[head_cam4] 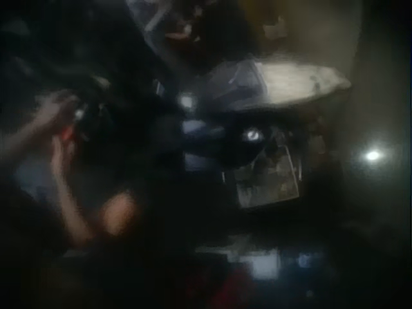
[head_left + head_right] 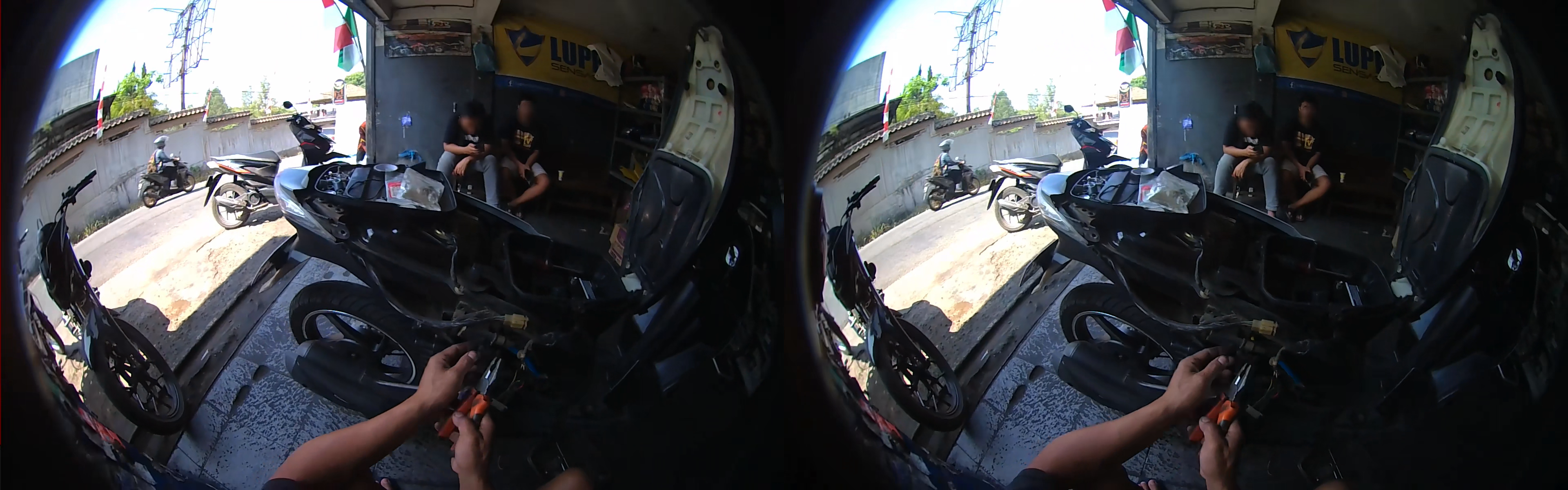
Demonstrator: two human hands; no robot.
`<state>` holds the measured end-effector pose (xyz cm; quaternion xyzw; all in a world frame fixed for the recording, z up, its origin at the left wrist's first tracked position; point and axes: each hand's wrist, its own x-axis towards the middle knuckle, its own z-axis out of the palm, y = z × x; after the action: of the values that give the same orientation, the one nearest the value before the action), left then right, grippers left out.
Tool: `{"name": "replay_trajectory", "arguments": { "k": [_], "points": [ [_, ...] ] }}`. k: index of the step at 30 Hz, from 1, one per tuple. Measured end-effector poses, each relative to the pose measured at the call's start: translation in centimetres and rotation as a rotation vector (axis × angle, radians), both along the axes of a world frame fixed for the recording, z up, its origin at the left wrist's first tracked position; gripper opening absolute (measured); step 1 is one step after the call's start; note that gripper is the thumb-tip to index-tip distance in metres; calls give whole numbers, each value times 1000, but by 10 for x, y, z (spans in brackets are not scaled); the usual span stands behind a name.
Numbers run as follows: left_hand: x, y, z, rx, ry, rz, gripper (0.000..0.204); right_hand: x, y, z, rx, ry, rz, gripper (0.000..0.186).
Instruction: The person repairs a motorcycle's electrical system by stripping wires with pliers, connecting them to a new regulator component, and fitting the component into the bike's chassis.
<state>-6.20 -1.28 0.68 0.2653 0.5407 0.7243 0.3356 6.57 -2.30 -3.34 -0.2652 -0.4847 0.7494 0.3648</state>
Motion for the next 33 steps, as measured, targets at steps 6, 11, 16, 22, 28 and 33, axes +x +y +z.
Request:
{"name": "replay_trajectory", "arguments": {
  "k": [6, 11, 16, 22, 28, 33],
  "points": [
    [-1, 30, -19, 294, -255, -13, 17, 42, 6, -16, -148, 19, 122, 45],
    [1, 31, -18, 207, -200, -1, 20, 67, 22, -3, -38, -20, 237, 43],
    [7, 35, -15, 155, -18, 166, 21, 83, 70, 47, 234, -368, 364, 45],
    [25, 28, -31, 202, -98, 142, 40, 75, 109, 102, 942, -811, 270, 43],
    [62, 28, -24, 227, 62, 118, 35, 57, 102, 73, 1170, -809, 42, 21],
    [55, 39, -36, 140, 82, 77, 34, 46, 110, 62, 1208, -808, 79, 19]
  ]
}}
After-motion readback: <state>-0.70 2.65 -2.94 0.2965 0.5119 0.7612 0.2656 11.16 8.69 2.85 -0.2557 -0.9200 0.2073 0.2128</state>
